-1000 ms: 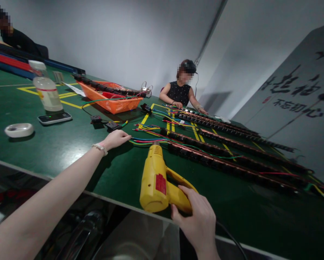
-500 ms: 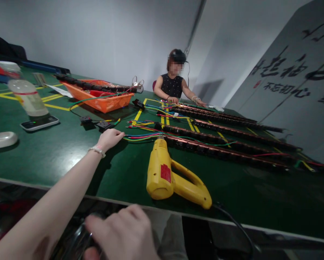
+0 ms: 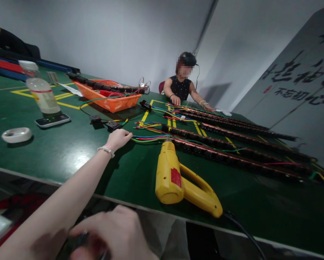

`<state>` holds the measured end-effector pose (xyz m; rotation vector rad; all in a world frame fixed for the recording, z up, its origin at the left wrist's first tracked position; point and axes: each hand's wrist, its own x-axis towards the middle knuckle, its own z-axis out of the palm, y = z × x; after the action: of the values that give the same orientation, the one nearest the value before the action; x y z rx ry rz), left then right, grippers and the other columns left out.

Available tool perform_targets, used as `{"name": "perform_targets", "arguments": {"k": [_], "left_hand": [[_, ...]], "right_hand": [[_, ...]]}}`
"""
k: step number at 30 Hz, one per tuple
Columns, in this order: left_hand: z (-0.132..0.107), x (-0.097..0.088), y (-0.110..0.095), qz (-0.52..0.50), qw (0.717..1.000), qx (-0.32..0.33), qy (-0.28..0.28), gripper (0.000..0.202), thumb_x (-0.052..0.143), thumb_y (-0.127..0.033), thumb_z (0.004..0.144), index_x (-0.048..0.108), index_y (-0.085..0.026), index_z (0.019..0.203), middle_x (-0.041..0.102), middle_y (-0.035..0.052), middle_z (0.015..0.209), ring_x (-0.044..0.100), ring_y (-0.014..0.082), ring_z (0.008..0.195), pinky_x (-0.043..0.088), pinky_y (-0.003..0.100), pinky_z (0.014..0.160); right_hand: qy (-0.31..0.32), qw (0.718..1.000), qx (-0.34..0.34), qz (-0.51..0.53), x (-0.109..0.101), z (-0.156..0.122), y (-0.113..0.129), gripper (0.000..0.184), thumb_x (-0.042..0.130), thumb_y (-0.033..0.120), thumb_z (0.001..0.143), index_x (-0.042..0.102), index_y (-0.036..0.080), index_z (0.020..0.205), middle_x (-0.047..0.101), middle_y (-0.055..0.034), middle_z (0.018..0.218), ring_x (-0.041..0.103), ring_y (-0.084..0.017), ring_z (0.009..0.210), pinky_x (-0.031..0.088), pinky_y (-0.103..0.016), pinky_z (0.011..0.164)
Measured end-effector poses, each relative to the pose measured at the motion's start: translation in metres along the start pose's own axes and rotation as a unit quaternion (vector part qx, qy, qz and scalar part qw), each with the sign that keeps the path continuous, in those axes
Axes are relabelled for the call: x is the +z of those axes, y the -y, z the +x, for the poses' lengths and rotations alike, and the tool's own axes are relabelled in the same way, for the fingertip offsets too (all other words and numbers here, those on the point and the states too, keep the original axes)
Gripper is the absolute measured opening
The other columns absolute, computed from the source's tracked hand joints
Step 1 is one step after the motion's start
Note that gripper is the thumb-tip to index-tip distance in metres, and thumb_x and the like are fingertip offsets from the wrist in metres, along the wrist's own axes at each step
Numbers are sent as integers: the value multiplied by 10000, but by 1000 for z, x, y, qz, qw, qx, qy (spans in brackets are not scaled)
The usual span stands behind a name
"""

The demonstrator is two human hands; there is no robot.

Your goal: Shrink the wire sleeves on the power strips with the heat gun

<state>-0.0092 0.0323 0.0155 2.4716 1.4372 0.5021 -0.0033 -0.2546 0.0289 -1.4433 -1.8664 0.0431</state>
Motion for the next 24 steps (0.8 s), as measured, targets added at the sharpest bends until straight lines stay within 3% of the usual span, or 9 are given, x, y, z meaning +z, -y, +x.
{"name": "perform_targets", "arguments": {"k": [1,2,4,5,10,12,15,19,24], "left_hand": [[1,0,1,-6,1000,2,0,505,347,-518,841,731,-196,783,711,88,785,625,225,751,328,252,554],[1,0,2,-10,1000,4,0,506,349,-521,841,730,-194,779,709,85,773,622,222,742,321,252,550],[2,0,3,-14,1000,9,2,507,349,-517,842,729,-191,762,701,83,747,618,219,729,312,255,548],[3,0,3,-14,1000,12,4,508,347,-516,843,728,-191,755,698,83,738,617,220,727,311,257,549],[5,0,4,-15,999,23,20,517,339,-532,841,734,-202,783,695,83,764,620,235,747,324,265,562],[5,-1,5,-15,999,34,25,523,339,-542,842,730,-202,778,693,81,758,619,228,736,326,261,565],[4,-1,5,-16,999,45,27,528,336,-549,845,723,-199,765,686,75,728,611,211,704,319,255,559],[4,-1,6,-18,998,46,26,520,341,-546,845,729,-205,788,696,72,752,614,210,719,318,254,560],[6,1,7,-18,999,43,22,525,343,-551,845,735,-206,798,709,74,788,618,211,735,318,254,563]], "right_hand": [[-100,994,19,33,-13,3,-12,234,378,420,905,568,284,900,578,67,637,554,-94,605,459,-219,628],[-155,987,43,16,-27,5,-25,177,395,315,914,561,259,937,613,40,730,579,-108,695,466,-247,702],[-221,970,54,-86,-52,4,-53,123,478,211,890,557,226,982,631,-4,849,578,-138,813,457,-291,790],[-231,961,72,-133,-61,1,-66,136,496,236,889,564,214,1005,631,-35,921,570,-174,897,445,-338,835],[-130,948,206,-205,-76,-13,-100,503,421,541,896,468,216,1277,554,-104,1223,543,-292,1053,444,-466,843],[-75,946,237,-208,-80,-11,-101,662,499,625,818,409,238,1347,545,-99,1247,558,-319,1041,455,-479,819],[16,941,272,-203,-90,-1,-100,860,643,632,692,323,283,1411,596,-79,1164,596,-323,982,466,-466,793],[43,945,250,-206,-96,4,-102,997,683,635,645,236,256,1452,647,-83,1021,624,-318,908,470,-436,768],[27,961,189,-201,-80,3,-96,1026,662,686,633,258,195,1439,645,-98,1007,620,-293,895,470,-414,790]]}}
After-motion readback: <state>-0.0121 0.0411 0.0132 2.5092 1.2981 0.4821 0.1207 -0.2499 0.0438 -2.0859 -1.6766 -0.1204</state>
